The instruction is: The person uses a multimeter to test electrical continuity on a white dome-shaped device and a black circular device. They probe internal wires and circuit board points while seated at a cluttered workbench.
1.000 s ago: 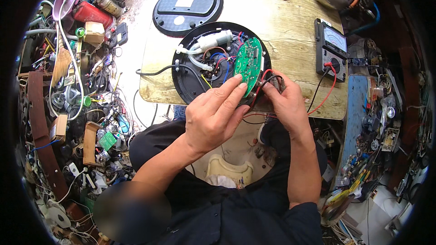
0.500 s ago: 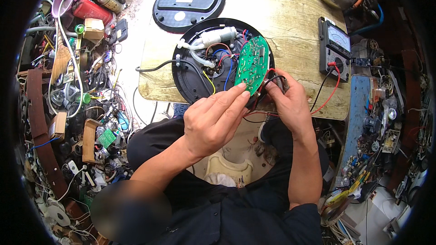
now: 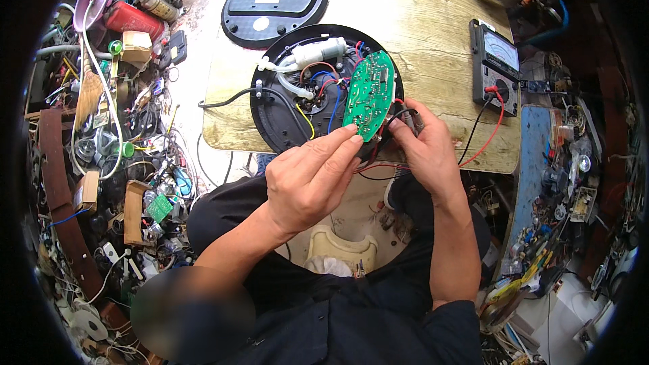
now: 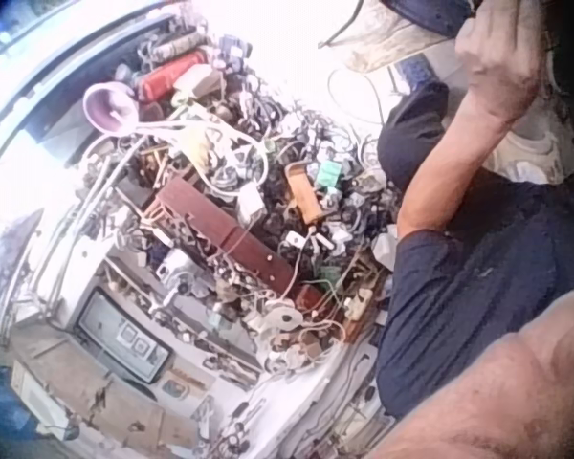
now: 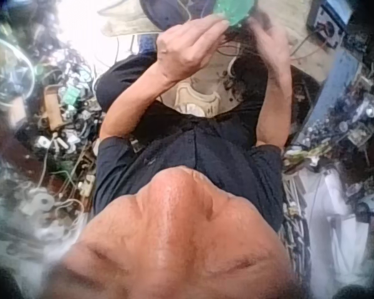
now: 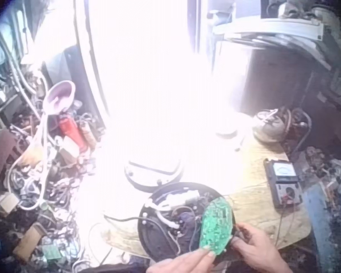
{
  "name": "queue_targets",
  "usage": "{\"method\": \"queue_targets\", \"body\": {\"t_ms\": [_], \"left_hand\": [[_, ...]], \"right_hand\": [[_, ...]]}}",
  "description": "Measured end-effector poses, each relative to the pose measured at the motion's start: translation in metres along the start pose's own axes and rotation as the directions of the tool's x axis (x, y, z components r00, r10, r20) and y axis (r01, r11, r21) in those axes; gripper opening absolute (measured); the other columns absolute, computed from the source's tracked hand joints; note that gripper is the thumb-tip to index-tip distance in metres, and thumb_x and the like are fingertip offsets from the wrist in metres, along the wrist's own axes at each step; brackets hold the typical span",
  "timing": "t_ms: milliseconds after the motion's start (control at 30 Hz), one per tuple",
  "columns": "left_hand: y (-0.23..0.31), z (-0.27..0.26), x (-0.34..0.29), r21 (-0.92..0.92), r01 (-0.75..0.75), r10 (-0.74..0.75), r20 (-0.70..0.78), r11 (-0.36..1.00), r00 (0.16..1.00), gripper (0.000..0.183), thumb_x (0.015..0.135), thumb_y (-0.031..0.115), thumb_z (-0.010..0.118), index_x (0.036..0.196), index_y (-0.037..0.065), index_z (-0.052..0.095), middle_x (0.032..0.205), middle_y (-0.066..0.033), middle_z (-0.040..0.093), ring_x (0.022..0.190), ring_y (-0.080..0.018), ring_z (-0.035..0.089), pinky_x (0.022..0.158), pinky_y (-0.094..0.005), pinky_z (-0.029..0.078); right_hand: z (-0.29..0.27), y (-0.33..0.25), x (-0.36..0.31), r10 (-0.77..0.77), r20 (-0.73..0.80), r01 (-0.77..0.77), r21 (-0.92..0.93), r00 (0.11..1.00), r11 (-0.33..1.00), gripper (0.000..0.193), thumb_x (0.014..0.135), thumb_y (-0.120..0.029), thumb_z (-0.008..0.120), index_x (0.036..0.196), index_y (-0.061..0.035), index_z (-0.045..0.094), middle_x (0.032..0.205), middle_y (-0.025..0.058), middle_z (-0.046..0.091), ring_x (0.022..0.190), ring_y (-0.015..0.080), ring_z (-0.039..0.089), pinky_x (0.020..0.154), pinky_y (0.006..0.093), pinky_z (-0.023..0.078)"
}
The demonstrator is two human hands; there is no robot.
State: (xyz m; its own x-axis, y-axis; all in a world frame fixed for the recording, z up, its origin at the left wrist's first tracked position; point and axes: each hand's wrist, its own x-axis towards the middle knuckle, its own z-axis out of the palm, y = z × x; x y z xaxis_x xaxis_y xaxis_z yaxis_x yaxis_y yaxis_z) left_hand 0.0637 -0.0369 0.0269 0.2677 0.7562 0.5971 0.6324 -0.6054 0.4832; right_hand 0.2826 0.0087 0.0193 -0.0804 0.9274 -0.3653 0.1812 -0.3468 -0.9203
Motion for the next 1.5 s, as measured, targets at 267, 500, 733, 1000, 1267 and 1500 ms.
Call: {"method": "queue_targets", "body": {"t_ms": [267,500,733,1000,1267,1500], "left_hand": [[0.0,0.0,-0.001,0.012,-0.025,0.025,0.002,1.0,1.0,0.036,0.081,0.005,0.081,0.115,0.0,0.073,0.113,-0.0138,0.076,0.091,-0.0243,0.077,0.071,-0.0313,0.059],[0.003,-0.001,0.0,0.032,-0.043,0.043,0.022,0.999,0.999,0.033,0.081,0.004,0.081,0.113,0.0,0.074,0.115,-0.0137,0.076,0.095,-0.0254,0.077,0.071,-0.0313,0.06],[0.004,0.0,-0.004,0.071,-0.072,0.072,0.001,0.995,0.997,0.029,0.082,0.003,0.081,0.11,0.001,0.076,0.114,-0.0126,0.077,0.096,-0.0251,0.078,0.072,-0.0298,0.06],[0.005,-0.003,-0.002,0.056,-0.055,0.055,0.006,0.997,0.998,0.027,0.082,0.003,0.081,0.108,0.002,0.076,0.112,-0.0126,0.077,0.094,-0.0245,0.078,0.072,-0.03,0.06],[0.001,-0.004,-0.004,0.025,-0.062,0.062,-0.01,0.998,0.998,0.029,0.08,0.002,0.082,0.107,0.001,0.074,0.108,-0.0129,0.077,0.089,-0.0241,0.077,0.069,-0.0302,0.059],[0.0,-0.006,-0.003,-0.034,-0.042,0.041,-0.042,0.999,0.998,0.03,0.078,0.0,0.082,0.107,0.0,0.073,0.107,-0.0148,0.076,0.088,-0.0259,0.077,0.07,-0.0324,0.061]], "right_hand": [[0.002,-0.003,0.001,0.04,0.017,-0.042,0.15,0.999,0.988,0.03,0.104,-0.008,0.062,0.132,0.0036,0.061,0.098,0.0022,0.07,0.078,0.0075,0.062,0.069,0.0249,0.053],[-0.001,-0.014,-0.004,0.108,0.022,-0.11,0.136,0.994,0.985,0.028,0.108,-0.014,0.059,0.131,0.0011,0.062,0.099,0.0025,0.07,0.078,0.0096,0.065,0.067,0.026,0.055],[-0.001,-0.007,-0.003,0.095,0.033,-0.1,0.187,0.995,0.977,0.028,0.108,-0.014,0.059,0.131,0.0003,0.062,0.097,0.0015,0.07,0.076,0.0084,0.065,0.065,0.0243,0.054],[0.003,-0.01,-0.004,0.057,0.033,-0.062,0.157,0.998,0.986,0.03,0.105,-0.009,0.062,0.132,0.0019,0.062,0.097,0.0038,0.072,0.075,0.009,0.066,0.066,0.025,0.054],[-0.002,-0.004,0.001,0.155,0.082,-0.166,0.146,0.984,0.975,0.023,0.101,-0.013,0.067,0.121,-0.0022,0.065,0.094,0.0012,0.072,0.073,0.0075,0.065,0.062,0.0223,0.051],[0.01,-0.012,-0.003,0.1,0.057,-0.113,0.3,0.993,0.947,0.023,0.103,-0.014,0.063,0.122,0.0002,0.062,0.097,0.0012,0.071,0.077,0.0069,0.065,0.066,0.0215,0.052]]}}
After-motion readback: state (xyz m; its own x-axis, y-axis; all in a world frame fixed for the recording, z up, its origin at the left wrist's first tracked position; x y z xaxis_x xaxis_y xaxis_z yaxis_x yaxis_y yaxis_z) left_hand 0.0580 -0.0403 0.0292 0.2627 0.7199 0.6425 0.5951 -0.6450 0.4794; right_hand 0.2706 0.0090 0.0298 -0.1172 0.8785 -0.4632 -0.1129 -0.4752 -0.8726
